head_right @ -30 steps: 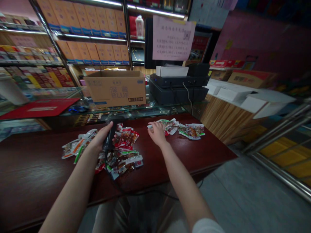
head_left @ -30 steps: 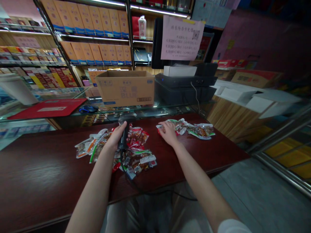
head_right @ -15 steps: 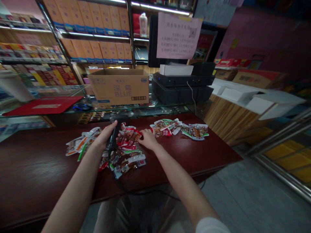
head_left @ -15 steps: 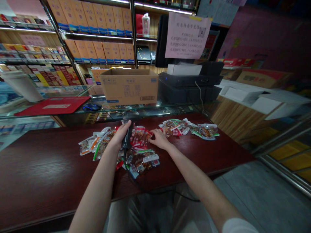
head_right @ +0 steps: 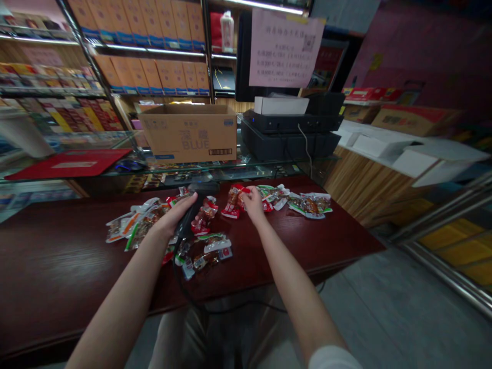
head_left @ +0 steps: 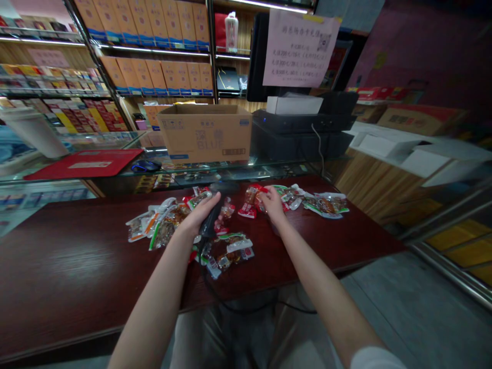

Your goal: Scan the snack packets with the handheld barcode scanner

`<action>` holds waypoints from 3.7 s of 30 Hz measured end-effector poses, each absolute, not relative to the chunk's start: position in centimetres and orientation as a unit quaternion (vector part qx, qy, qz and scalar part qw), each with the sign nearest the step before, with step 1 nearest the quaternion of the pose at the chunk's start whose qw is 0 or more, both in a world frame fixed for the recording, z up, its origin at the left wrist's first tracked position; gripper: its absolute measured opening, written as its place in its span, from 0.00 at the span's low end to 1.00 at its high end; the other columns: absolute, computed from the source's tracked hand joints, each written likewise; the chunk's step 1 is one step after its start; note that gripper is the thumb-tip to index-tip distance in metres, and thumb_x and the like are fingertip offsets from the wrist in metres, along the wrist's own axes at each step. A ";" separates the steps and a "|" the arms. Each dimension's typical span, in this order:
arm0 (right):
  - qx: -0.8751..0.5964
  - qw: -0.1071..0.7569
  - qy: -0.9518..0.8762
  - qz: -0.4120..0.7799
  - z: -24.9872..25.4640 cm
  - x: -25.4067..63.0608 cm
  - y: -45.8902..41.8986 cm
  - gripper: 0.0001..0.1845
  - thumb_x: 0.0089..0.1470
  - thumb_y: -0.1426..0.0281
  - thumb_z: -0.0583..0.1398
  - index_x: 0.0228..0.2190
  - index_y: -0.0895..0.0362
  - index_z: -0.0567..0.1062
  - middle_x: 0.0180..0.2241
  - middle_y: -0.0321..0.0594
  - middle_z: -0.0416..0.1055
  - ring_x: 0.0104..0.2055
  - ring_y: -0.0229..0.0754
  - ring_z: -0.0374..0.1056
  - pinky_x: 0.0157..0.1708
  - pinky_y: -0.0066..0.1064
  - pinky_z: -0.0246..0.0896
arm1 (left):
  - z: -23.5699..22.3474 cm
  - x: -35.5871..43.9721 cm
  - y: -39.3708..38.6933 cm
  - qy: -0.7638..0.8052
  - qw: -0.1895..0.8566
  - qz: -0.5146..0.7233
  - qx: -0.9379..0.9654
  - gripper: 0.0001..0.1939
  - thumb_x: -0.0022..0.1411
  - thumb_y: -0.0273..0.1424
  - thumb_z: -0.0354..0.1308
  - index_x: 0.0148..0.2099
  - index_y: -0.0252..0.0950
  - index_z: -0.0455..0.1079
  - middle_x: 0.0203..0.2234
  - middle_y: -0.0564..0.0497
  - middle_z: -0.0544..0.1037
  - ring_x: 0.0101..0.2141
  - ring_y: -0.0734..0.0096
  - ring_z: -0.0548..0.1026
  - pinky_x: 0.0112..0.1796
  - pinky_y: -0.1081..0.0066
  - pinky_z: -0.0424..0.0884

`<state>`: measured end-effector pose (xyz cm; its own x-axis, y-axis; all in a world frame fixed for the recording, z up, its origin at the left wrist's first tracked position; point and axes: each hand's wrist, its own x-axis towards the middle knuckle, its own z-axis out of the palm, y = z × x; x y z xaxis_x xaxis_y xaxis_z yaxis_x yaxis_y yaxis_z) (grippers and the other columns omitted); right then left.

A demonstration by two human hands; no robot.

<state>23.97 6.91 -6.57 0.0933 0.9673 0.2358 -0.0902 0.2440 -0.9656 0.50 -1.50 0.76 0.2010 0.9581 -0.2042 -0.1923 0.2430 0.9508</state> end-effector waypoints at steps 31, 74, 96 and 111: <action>-0.494 0.548 -0.590 0.329 -5.5 26.5 6.5 0.18 0.50 0.64 0.58 0.44 0.52 0.66 0.33 0.36 0.73 0.32 0.42 0.71 0.34 0.34 0.68 | 1.0 1.4 -2.0 0.434 0.670 0.421 0.430 0.25 0.61 0.52 0.61 0.41 0.32 0.76 0.14 0.51 0.70 0.12 0.75 0.65 0.13 0.76 0.58; -0.368 0.329 -0.828 0.265 -6.9 21.7 4.2 0.20 0.60 0.71 0.57 0.52 0.57 0.78 0.55 0.48 0.75 0.61 0.49 0.68 0.68 0.53 0.48 | 2.7 -1.1 -1.1 0.497 0.593 0.541 0.331 0.20 0.68 0.43 0.58 0.50 0.31 0.74 0.26 0.47 0.79 0.15 0.78 0.68 0.14 0.77 0.62; -0.381 0.596 -0.564 0.426 -5.3 24.0 5.5 0.36 0.47 0.55 0.66 0.56 0.52 0.71 0.55 0.46 0.74 0.53 0.48 0.72 0.56 0.44 0.67 | 2.0 -0.2 -1.2 0.464 0.615 0.512 0.379 0.18 0.67 0.41 0.59 0.50 0.31 0.73 0.29 0.46 0.81 0.15 0.78 0.68 0.13 0.77 0.62; -0.378 0.568 -0.573 0.454 -5.8 23.2 5.4 0.34 0.46 0.54 0.68 0.54 0.52 0.75 0.51 0.44 0.77 0.52 0.50 0.72 0.54 0.46 0.69 | 0.8 0.5 -1.4 0.415 0.639 0.418 0.495 0.30 0.59 0.57 0.61 0.41 0.32 0.74 0.14 0.53 0.69 0.13 0.77 0.65 0.15 0.76 0.59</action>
<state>23.16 5.38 -5.81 -0.0704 0.9489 0.3076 -0.0824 0.3018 -0.9498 0.50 -1.43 0.82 0.3069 0.9445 -0.1172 -0.1230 0.1614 0.9792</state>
